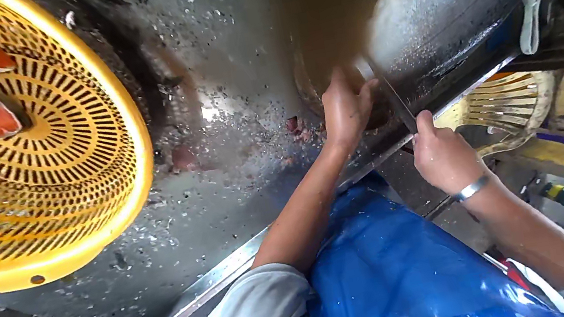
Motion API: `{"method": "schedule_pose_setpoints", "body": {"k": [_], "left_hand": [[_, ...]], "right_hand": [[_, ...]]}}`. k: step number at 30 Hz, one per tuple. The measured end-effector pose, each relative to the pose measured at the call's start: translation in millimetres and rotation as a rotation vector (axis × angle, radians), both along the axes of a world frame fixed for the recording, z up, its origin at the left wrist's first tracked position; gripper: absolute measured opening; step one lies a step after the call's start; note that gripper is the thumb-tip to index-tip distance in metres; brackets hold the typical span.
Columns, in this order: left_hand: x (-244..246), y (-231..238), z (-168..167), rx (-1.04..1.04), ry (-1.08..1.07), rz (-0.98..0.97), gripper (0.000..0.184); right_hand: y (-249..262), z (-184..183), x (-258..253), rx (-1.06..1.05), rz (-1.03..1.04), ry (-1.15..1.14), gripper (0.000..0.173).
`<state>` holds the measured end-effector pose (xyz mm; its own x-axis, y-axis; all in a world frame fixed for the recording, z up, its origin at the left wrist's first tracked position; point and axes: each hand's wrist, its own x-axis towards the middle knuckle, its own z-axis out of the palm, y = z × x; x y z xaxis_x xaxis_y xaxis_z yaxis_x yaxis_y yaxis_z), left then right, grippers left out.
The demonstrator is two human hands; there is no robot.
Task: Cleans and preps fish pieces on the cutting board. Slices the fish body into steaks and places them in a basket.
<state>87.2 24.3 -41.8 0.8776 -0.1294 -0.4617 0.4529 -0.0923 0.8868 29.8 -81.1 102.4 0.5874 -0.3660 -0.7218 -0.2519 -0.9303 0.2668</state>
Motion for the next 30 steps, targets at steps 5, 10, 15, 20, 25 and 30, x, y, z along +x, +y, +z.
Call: {"method": "schedule_pose_setpoints", "body": {"k": [5,10,15,20,25,30], "left_hand": [[3,2,3,0.0,0.019,0.0,0.035],[4,3,1,-0.01,-0.011,-0.003,0.034],[2,2,6,0.064,-0.036,-0.054,0.035],[1,1,10,0.117,-0.041,-0.054,0.035],[1,-3,19,0.245,-0.015,-0.044,0.055],[8,1,31,0.351,0.006,-0.159,0.053]], "right_hand": [[2,-53,34,0.091,-0.014,-0.145,0.035],[-3,-23,23,0.032,-0.002,-0.013,0.035],[-16,-41,14,0.111,0.017,-0.119,0.033],[-27,-65,-3,0.104,-0.06,-0.065,0.048],[-31,-54,-11,0.106,-0.009,-0.081,0.043],[-61,-21,-74,0.054,-0.021,0.05,0.035]]}}
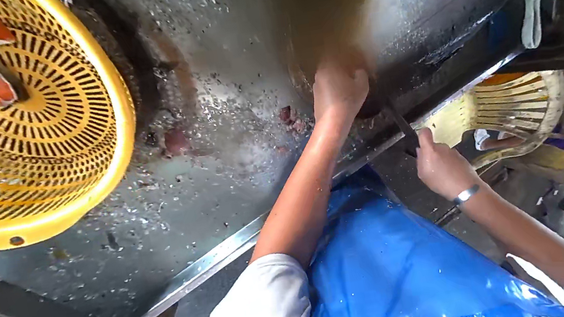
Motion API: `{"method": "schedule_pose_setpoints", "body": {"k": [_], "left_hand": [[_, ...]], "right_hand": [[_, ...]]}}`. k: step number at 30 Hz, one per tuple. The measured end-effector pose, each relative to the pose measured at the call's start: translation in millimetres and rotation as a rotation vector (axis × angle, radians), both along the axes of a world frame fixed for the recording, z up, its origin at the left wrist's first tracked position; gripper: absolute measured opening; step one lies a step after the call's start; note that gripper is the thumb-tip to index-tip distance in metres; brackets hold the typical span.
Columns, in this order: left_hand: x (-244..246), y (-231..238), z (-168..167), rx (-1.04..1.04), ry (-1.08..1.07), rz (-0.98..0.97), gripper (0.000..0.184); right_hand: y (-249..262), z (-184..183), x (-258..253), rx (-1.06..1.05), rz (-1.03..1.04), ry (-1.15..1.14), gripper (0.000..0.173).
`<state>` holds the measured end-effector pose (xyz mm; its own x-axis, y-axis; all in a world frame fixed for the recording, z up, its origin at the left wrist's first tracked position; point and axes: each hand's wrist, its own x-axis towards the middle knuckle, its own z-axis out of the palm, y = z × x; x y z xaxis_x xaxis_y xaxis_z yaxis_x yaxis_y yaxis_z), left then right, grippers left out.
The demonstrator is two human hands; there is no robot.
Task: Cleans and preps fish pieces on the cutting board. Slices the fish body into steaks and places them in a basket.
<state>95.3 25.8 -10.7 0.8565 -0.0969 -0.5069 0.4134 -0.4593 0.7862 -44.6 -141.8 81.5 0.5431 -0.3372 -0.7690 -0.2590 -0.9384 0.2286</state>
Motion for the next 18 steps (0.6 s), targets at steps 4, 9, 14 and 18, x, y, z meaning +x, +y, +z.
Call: {"method": "schedule_pose_setpoints", "body": {"k": [4,9,14,18], "left_hand": [[-7,1,-1,-0.016,-0.1,0.006,0.044],[-25,66,12,-0.225,-0.068,0.334,0.045],[-19,203,50,-0.212,-0.442,0.632,0.063],[-14,275,64,0.327,-0.476,0.596,0.067]], "right_hand": [[-17,25,-41,-0.075,-0.002,0.112,0.043],[-34,47,-64,0.291,-0.026,-0.139,0.04],[-32,32,-41,0.492,-0.104,-0.375,0.044],[-29,17,-11,0.382,-0.099,-0.461,0.033]]}}
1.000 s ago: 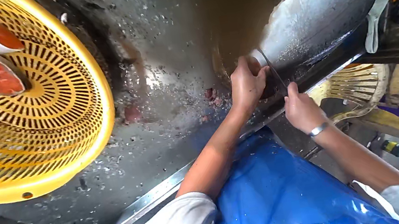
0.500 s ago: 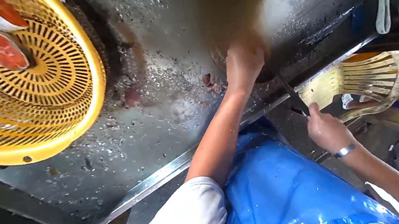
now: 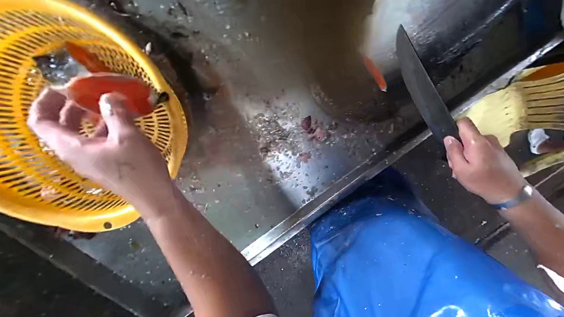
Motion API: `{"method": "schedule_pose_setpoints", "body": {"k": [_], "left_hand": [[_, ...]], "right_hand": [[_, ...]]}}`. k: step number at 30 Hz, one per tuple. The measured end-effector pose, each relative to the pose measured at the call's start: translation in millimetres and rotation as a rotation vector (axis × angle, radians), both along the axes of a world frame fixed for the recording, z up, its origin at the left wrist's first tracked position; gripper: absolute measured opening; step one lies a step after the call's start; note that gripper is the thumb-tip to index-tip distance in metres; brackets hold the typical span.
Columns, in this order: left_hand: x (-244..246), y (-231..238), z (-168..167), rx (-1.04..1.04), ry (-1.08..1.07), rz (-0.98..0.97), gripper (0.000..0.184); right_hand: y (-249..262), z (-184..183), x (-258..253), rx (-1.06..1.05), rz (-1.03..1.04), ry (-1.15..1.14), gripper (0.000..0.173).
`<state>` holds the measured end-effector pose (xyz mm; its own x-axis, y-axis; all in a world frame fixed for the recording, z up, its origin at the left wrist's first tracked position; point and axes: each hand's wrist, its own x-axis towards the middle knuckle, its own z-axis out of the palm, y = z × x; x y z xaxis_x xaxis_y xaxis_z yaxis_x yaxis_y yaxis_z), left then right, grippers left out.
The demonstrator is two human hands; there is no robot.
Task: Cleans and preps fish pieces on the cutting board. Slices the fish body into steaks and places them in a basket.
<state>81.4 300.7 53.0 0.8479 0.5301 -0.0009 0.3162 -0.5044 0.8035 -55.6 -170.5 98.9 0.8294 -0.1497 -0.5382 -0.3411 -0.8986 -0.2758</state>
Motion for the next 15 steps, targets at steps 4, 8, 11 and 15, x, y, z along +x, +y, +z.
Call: {"method": "schedule_pose_setpoints", "body": {"k": [4,8,11,15], "left_hand": [[-5,-60,-5,0.198,-0.092,-0.131,0.056],[-2,-199,-41,-0.322,0.139,-0.463,0.049],[2,-269,-75,-0.548,0.294,-0.592,0.054],[4,-304,-97,-0.682,0.237,-0.512,0.049]], "right_hand": [[8,-14,27,-0.161,0.081,-0.038,0.032],[16,-25,44,-0.231,0.126,-0.023,0.033],[21,-27,51,-0.244,0.133,-0.01,0.031],[21,-32,55,-0.251,0.139,0.02,0.031]]}}
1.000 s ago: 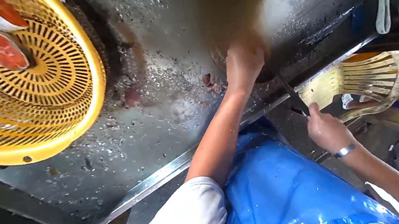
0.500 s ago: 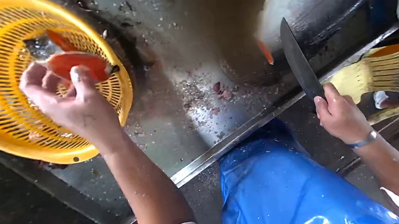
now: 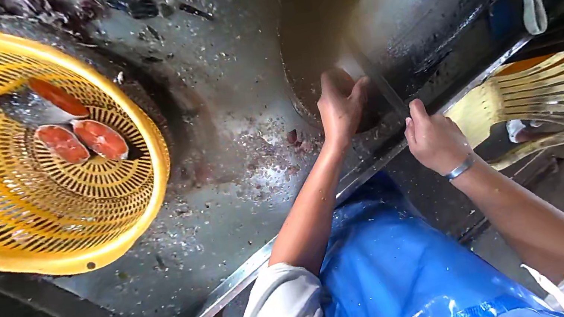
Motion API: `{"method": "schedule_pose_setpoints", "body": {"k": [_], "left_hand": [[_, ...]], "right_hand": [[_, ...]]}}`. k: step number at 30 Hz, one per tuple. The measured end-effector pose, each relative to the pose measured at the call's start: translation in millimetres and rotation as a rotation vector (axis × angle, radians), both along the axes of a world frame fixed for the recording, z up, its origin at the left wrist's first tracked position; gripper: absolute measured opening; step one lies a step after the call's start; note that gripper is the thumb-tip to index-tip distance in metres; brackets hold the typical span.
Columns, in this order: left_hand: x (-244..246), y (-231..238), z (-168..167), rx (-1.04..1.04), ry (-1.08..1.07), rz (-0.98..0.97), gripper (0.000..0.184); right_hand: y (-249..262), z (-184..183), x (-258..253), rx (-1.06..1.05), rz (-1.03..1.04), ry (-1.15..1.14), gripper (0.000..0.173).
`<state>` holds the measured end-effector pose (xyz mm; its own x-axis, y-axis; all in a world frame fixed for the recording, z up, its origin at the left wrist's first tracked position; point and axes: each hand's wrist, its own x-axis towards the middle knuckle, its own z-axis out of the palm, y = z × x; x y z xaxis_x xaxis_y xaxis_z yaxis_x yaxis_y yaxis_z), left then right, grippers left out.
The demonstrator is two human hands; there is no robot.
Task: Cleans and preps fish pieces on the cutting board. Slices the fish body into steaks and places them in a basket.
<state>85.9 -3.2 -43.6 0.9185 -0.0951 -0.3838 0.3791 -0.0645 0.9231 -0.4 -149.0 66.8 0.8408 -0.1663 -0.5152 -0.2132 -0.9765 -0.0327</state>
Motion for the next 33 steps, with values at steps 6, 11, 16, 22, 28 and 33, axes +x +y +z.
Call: {"method": "schedule_pose_setpoints", "body": {"k": [6,11,16,22,28,33], "left_hand": [[3,1,-1,-0.06,0.025,0.035,0.046],[4,1,-1,-0.068,0.038,0.04,0.047],[4,3,-1,-0.081,0.058,0.027,0.048],[7,4,-4,-0.145,0.057,0.031,0.046],[7,3,-6,-0.114,0.035,0.035,0.047],[5,3,-4,-0.111,0.031,0.041,0.045]], "right_hand": [[0,5,-5,0.0,0.043,-0.027,0.03],[0,16,-9,-0.032,0.041,0.038,0.031],[5,34,-13,-0.103,0.026,0.122,0.028],[26,23,19,-0.103,-0.024,0.155,0.032],[50,-15,78,-0.036,-0.072,0.091,0.036],[26,24,24,-0.089,-0.014,0.164,0.031]]}}
